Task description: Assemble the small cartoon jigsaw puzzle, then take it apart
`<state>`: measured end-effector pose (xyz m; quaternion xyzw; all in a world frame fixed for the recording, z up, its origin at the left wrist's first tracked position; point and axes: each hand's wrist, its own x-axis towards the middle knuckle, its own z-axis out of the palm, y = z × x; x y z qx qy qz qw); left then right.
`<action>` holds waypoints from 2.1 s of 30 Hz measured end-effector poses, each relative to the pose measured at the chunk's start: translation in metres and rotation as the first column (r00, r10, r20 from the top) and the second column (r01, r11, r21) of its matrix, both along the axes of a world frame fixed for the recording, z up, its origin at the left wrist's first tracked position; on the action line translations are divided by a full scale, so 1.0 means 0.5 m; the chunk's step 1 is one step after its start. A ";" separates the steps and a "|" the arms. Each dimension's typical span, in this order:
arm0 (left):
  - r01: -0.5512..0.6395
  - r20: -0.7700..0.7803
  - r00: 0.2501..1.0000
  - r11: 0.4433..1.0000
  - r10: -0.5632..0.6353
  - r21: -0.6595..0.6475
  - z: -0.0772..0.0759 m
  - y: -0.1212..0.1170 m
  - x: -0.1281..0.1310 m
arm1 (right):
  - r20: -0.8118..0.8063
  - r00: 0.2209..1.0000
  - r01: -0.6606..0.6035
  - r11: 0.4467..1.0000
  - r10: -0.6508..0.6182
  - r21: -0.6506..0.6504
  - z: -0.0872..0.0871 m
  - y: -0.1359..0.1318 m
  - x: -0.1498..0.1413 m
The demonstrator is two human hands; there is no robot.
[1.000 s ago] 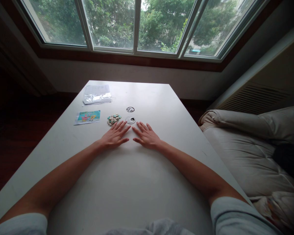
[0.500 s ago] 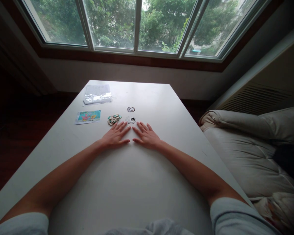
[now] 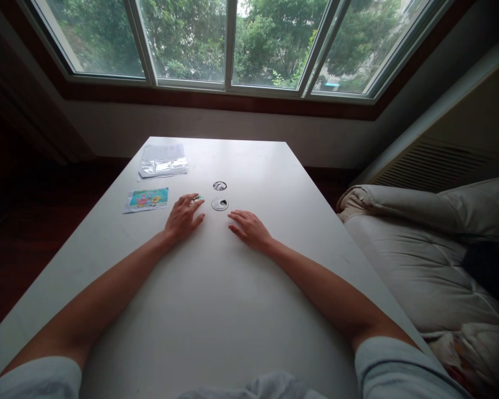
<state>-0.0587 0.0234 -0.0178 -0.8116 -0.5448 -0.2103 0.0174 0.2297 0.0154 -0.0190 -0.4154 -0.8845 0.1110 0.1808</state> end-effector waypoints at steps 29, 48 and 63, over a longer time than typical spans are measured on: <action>0.324 -0.066 0.936 0.922 -0.345 -0.213 -0.011 -0.016 0.027 | -0.248 0.967 0.047 0.996 -0.064 -0.075 0.004 0.022 0.005; 0.503 0.056 0.864 0.860 -0.500 -0.084 -0.010 0.023 0.125 | -0.679 0.681 0.169 0.961 -0.273 -0.217 -0.008 0.048 0.003; 0.284 0.218 0.936 0.959 -0.277 -0.001 -0.016 0.038 0.093 | -0.373 0.916 0.026 0.948 -0.150 -0.318 0.001 0.121 -0.019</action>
